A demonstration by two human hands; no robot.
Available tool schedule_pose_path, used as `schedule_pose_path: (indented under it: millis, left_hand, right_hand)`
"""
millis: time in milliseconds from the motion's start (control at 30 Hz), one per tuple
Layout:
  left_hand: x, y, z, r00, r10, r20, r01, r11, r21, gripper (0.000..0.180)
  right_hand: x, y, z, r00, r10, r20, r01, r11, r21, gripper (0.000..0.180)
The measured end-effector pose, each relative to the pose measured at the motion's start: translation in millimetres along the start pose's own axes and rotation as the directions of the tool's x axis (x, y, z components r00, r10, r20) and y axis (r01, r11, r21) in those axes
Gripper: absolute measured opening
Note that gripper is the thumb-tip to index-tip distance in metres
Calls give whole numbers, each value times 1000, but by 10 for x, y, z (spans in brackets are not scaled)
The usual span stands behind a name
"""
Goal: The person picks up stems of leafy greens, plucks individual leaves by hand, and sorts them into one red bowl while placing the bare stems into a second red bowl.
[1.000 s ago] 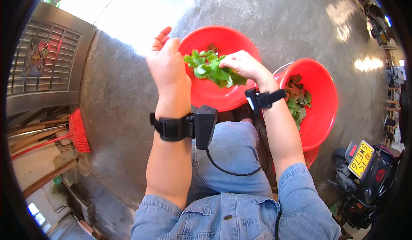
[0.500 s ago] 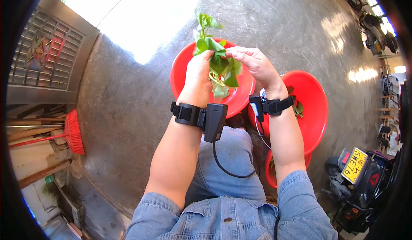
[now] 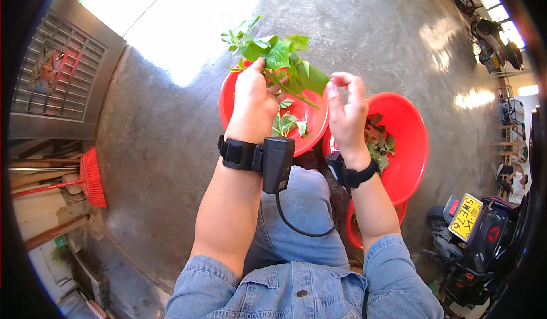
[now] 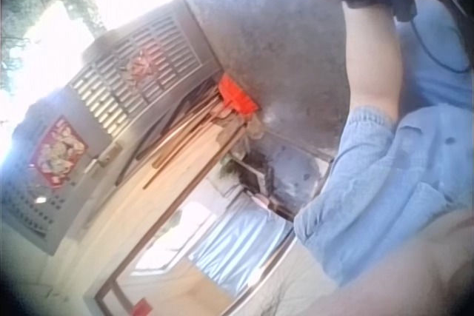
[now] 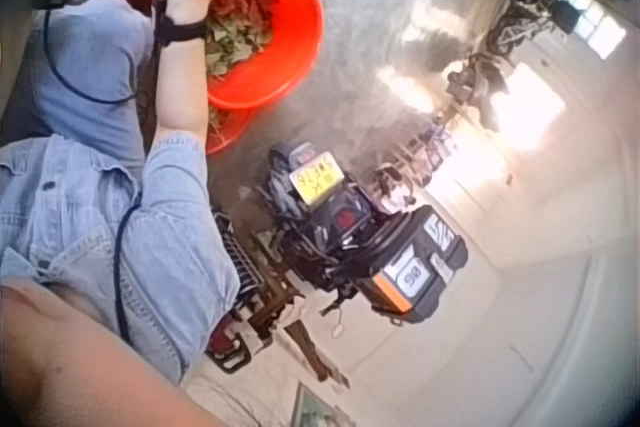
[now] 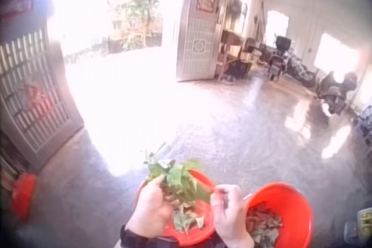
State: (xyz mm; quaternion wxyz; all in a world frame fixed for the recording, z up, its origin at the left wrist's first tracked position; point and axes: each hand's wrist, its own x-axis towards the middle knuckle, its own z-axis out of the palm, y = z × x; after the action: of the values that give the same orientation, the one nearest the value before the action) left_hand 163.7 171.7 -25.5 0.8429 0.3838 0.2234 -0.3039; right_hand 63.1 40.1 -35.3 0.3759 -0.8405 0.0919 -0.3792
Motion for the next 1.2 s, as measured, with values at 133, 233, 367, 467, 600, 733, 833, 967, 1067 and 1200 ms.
schedule_pose_path:
  millis: [133, 233, 367, 467, 600, 733, 833, 967, 1067, 1200]
  left_hand:
    - [-62, -25, 54, 997, -30, 78, 36, 995, -88, 26]
    - [-168, -83, 160, 993, -52, 104, 68, 986, -153, 28]
    - [-314, -157, 316, 975, -22, 223, 71, 974, -215, 26]
    - [-437, -290, 479, 961, 9, 276, 43, 982, -182, 24]
    - [-566, -614, 703, 927, 27, 373, 12, 995, -102, 23]
    - [-769, -848, 928, 823, -46, 567, -142, 948, 283, 18]
    - [-876, -945, 991, 707, -169, 686, -244, 853, 461, 20]
    - [-957, -953, 1039, 680, -247, 690, -266, 795, 546, 19]
    - [-874, -1031, 1066, 731, -19, 682, -423, 772, 474, 17]
    - [-746, -1222, 1131, 676, 263, 688, -669, 610, 425, 14]
  right_hand:
    - [-81, -13, -63, 972, -126, 197, 132, 991, -17, 24]
    - [-71, -127, -193, 946, -224, 236, 277, 935, -223, 38]
    - [-82, -174, -442, 936, -281, 213, 344, 863, -370, 41]
    - [-95, -202, -686, 944, -261, 202, 325, 843, -429, 36]
    - [-40, -218, -1104, 980, -198, 18, 194, 932, -305, 22]
    - [-161, -166, -1750, 948, 286, -142, -274, 957, 99, 15]
    - [-330, -111, -2248, 878, 442, -181, -368, 868, 334, 17]
    - [-590, -74, -2836, 779, 590, -213, -447, 760, 472, 17]
    - [-755, 32, -3134, 746, 627, -225, -459, 728, 509, 17]
    - [-902, 108, -3333, 738, 641, -212, -509, 735, 449, 17]
